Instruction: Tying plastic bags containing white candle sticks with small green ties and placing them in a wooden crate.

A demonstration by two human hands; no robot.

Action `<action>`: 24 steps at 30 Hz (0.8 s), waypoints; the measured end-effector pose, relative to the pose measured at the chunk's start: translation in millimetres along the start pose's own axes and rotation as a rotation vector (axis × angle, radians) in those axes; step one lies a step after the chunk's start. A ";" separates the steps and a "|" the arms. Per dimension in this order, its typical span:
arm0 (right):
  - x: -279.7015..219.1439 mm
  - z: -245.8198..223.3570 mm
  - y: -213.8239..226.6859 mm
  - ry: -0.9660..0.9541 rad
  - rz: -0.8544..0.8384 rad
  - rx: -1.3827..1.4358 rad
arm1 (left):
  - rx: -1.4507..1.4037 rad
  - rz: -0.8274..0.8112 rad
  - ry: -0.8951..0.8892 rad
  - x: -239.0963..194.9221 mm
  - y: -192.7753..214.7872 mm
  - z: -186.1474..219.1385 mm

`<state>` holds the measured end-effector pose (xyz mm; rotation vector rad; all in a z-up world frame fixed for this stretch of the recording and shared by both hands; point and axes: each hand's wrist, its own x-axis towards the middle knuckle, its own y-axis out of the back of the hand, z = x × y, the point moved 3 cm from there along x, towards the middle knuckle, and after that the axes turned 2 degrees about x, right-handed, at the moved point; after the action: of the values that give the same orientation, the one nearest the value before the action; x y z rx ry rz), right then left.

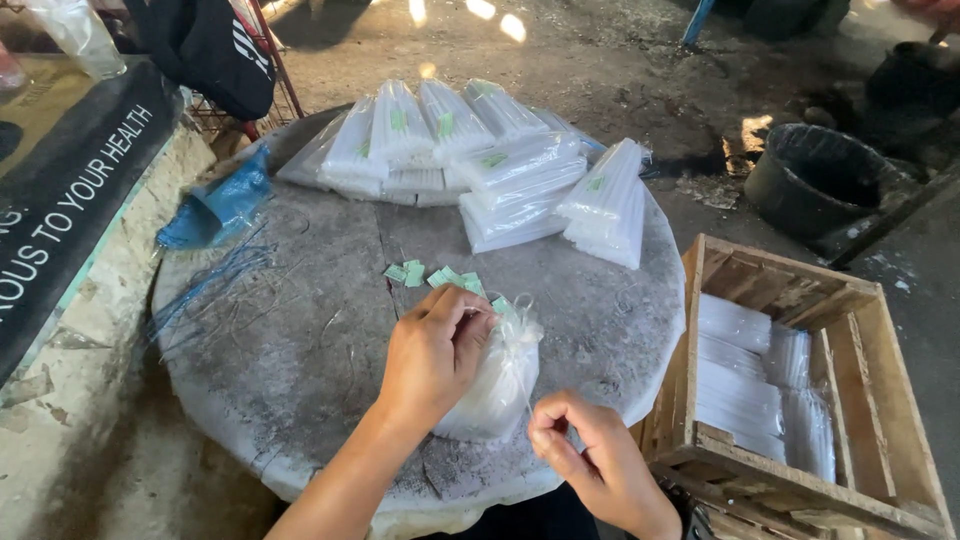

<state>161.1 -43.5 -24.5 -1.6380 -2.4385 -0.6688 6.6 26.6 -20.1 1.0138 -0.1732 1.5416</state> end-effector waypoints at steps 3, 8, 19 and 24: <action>1.7 3.7 4.7 0.010 0.032 -0.011 | -0.120 -0.016 0.015 -0.8 -0.3 -3.6; 3.0 1.3 4.4 0.079 0.104 0.044 | -0.274 -0.088 0.034 -3.5 6.5 2.4; 8.5 80.3 -21.5 -0.238 -0.100 -0.235 | -0.123 -0.453 0.465 -38.7 -24.3 -50.3; 13.6 73.0 -23.0 -0.365 -0.009 0.115 | -0.582 -0.304 0.578 -29.4 -6.9 -37.0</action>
<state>144.8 -8.0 -91.7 -1.8403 -2.6664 -0.2384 -8.7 29.9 -65.3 0.1115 -0.0490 1.3265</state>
